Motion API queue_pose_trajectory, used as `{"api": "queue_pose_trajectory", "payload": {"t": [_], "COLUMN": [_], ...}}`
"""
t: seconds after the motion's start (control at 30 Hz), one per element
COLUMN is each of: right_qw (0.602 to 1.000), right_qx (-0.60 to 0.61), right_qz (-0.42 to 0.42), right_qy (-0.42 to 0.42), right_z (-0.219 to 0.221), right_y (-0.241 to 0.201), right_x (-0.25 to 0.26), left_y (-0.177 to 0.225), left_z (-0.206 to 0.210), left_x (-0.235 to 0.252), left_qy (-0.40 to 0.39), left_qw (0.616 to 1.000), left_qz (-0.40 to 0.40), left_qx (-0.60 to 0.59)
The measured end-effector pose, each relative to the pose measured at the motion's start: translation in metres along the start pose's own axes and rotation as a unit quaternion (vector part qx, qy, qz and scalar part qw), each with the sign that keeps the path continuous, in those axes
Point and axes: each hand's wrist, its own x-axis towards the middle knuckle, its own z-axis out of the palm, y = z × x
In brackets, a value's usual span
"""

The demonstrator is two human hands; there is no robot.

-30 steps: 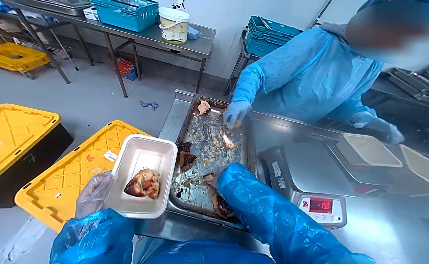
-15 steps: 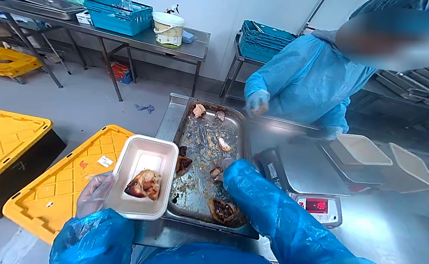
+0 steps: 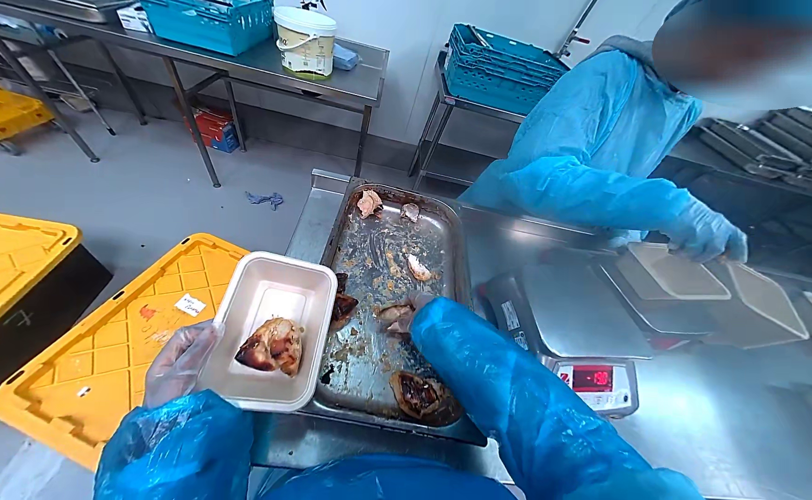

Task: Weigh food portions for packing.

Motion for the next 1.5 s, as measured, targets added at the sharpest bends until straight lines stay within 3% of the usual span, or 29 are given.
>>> {"api": "queue_pose_trajectory", "payload": {"t": [0.13, 0.53, 0.63, 0.7, 0.8, 0.9, 1.0, 1.17, 1.33, 1.5], "right_qw": [0.987, 0.939, 0.963, 0.996, 0.993, 0.993, 0.991, 0.972, 0.992, 0.978], "right_qx": [-0.138, -0.299, -0.229, -0.075, 0.031, -0.045, -0.119, -0.217, -0.101, -0.175], "right_qz": [-0.054, -0.072, -0.070, -0.027, 0.070, 0.072, 0.044, -0.018, 0.013, 0.015], "right_qy": [-0.055, -0.152, -0.122, -0.029, 0.090, 0.079, 0.037, -0.086, -0.074, -0.110], "right_z": [0.000, -0.003, -0.001, -0.007, -0.038, -0.056, -0.033, -0.017, -0.002, -0.022], "right_y": [-0.035, -0.057, -0.040, -0.022, -0.015, -0.010, -0.014, -0.049, -0.045, -0.045], "right_x": [0.001, -0.020, -0.017, -0.020, -0.026, -0.001, 0.040, 0.010, 0.007, -0.013], "left_y": [0.004, 0.004, 0.002, 0.000, 0.001, 0.000, -0.006, 0.003, 0.001, 0.000], "left_z": [0.006, 0.013, 0.012, 0.011, 0.015, 0.023, 0.022, 0.028, 0.029, 0.029], "left_x": [-0.003, -0.005, -0.004, -0.002, -0.004, -0.005, 0.001, -0.003, 0.000, 0.002], "left_qy": [0.006, -0.011, -0.030, -0.027, -0.019, -0.031, -0.056, -0.015, -0.014, -0.027], "left_qw": [1.000, 0.999, 0.999, 0.999, 1.000, 0.999, 0.998, 1.000, 1.000, 0.999], "left_qz": [0.002, -0.005, 0.006, 0.008, -0.002, -0.006, -0.006, -0.009, -0.014, -0.017], "left_qx": [-0.005, -0.034, -0.030, -0.027, -0.020, -0.012, -0.015, -0.014, -0.016, -0.024]}}
